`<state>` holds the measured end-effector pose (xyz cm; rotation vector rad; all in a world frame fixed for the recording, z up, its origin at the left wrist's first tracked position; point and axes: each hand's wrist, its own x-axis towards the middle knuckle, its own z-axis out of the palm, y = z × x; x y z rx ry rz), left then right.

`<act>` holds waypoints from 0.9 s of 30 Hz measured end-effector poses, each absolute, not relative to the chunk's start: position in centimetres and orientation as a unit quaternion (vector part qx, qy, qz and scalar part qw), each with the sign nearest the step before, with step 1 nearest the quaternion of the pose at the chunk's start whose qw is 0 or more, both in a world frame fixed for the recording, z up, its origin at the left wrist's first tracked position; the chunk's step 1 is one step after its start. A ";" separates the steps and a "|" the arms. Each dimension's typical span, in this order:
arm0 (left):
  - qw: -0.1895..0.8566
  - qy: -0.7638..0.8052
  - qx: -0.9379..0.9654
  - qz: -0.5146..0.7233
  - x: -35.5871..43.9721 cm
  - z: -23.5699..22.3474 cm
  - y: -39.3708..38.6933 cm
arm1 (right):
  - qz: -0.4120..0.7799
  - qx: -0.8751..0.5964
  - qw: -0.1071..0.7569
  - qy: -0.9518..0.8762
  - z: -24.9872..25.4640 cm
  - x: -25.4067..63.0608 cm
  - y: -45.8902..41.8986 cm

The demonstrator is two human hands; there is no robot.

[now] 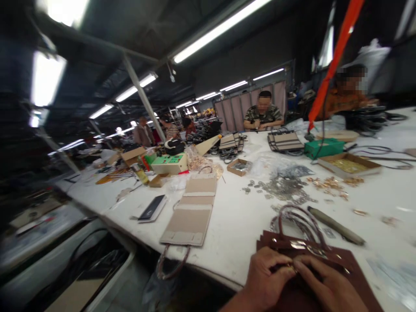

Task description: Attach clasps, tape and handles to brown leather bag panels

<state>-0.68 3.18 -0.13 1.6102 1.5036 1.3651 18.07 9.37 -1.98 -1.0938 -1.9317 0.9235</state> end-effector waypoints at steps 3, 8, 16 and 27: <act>0.305 0.539 0.590 0.517 -1.0 1.4 3.2 | 0.426 -0.415 0.355 -0.721 1.7 17.7 7.9; 0.324 0.510 0.621 0.500 -1.4 1.6 5.0 | 0.464 -0.375 0.374 -0.710 3.5 17.5 8.2; 0.124 0.600 0.612 0.499 -1.5 0.3 4.5 | 0.387 -0.453 0.440 -0.672 2.4 17.1 8.2; 0.161 0.678 0.559 0.450 -1.9 0.9 5.7 | 0.634 -0.323 0.511 -0.483 2.7 15.5 11.4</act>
